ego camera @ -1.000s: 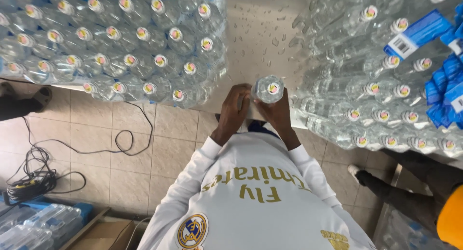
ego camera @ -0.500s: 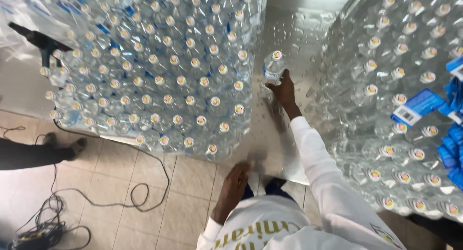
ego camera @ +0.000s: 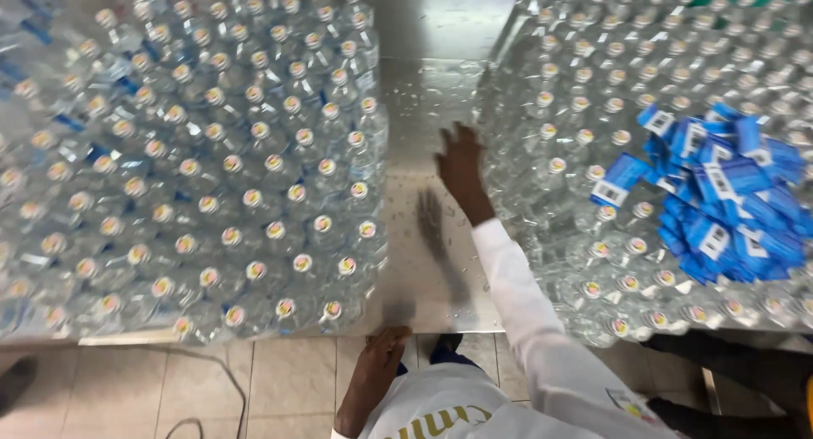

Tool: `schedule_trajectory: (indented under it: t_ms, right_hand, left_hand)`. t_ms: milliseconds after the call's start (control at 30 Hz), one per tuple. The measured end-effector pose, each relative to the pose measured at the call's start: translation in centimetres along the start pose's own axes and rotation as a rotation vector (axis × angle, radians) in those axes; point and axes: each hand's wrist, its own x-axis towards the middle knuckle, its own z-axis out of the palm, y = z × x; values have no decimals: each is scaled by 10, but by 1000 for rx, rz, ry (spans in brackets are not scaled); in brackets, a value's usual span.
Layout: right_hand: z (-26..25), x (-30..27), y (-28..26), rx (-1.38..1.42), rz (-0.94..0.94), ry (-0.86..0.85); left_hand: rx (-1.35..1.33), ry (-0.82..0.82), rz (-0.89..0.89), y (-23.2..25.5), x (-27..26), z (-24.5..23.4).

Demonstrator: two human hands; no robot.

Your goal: Manually applying adhesive labels to plastic water bottles at a production workstation.

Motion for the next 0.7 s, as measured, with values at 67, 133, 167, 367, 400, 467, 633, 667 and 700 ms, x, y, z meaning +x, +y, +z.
schedule_trajectory:
  t_ms: [67,133,167,367,400,467,633,667,700]
  right_hand:
    - [-52,-30,55,-198,146,166]
    - [-91,-60,90,-394,297,330]
    - [-103,-72,100,-492,360,305]
    - [-142,-91,89,-144,489,35]
    - [-167,-93,63,46,521,-99]
    - [-171,-112,43,32,507,-128]
    - [-189,-144,25,40,359,-250]
    - [-196,-149,21,59,324,-334]
    - [-205,-150,17,77,289,-411]
  left_hand:
    - [-45,-28,25,4,7,-3]
    - [-83,-60,47,7,14,-6]
    - [-87,-92,0,9,18,-6]
    - [-4,-259,49,15,44,6]
    - [6,-284,93,17,46,7]
    - [26,-305,148,16,51,8]
    - [23,-333,232,26,56,7]
    - [11,-332,199,30,55,8]
    - [1,-331,172,34,58,8]
